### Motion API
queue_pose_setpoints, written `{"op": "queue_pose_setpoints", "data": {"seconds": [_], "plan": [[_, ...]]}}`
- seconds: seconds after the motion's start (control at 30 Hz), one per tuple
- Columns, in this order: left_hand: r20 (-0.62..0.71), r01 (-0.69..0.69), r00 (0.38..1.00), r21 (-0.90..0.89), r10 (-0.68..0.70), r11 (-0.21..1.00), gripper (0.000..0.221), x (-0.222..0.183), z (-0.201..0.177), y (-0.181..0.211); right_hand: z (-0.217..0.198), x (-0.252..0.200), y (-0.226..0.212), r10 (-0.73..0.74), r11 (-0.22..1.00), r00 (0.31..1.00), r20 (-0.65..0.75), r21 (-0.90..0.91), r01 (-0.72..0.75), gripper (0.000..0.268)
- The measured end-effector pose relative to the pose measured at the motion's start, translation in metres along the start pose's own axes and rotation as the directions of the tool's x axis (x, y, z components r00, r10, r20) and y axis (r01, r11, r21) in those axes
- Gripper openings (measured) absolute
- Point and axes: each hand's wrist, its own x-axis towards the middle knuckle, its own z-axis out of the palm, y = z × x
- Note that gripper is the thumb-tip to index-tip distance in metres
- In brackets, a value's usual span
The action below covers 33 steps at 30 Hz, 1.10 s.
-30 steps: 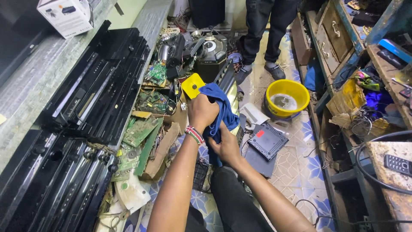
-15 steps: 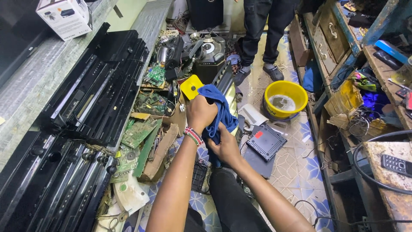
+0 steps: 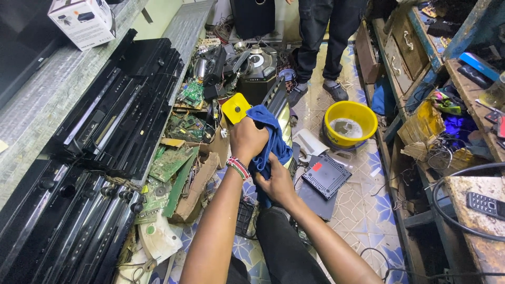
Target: Cleaning a solar panel and an LED light panel with a cloth in an electronics repair shop.
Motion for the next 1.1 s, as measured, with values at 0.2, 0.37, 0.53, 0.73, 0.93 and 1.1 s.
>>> {"op": "queue_pose_setpoints", "data": {"seconds": [0.2,0.37,0.53,0.73,0.93,1.1], "plan": [[-0.010,-0.030,1.000,-0.043,0.030,0.999,0.032,-0.006,-0.007,0.003,0.001,-0.004,0.006,0.009,1.000,1.000,0.021,-0.005,-0.008,0.063],[0.012,-0.035,0.999,-0.037,0.036,0.999,0.046,0.000,-0.008,0.000,0.003,-0.008,0.003,0.022,1.000,0.999,0.030,-0.003,-0.022,0.059],[0.019,-0.035,0.999,-0.019,0.036,0.999,0.052,0.006,-0.003,-0.004,0.013,-0.009,0.016,0.031,0.998,0.999,-0.013,-0.046,-0.032,0.050],[0.013,-0.042,0.999,-0.023,0.042,0.999,0.049,0.001,-0.001,0.000,-0.008,-0.011,-0.022,0.036,0.999,0.999,-0.020,-0.031,-0.037,0.058],[0.055,-0.034,0.998,-0.025,0.036,0.999,0.046,-0.008,-0.003,0.010,0.005,-0.002,-0.011,-0.018,0.999,1.000,-0.024,-0.044,0.017,0.041],[0.018,-0.015,1.000,-0.059,0.016,0.998,0.049,-0.001,-0.002,0.003,0.010,0.007,-0.013,0.044,0.997,0.999,-0.004,-0.061,-0.044,0.028]]}}
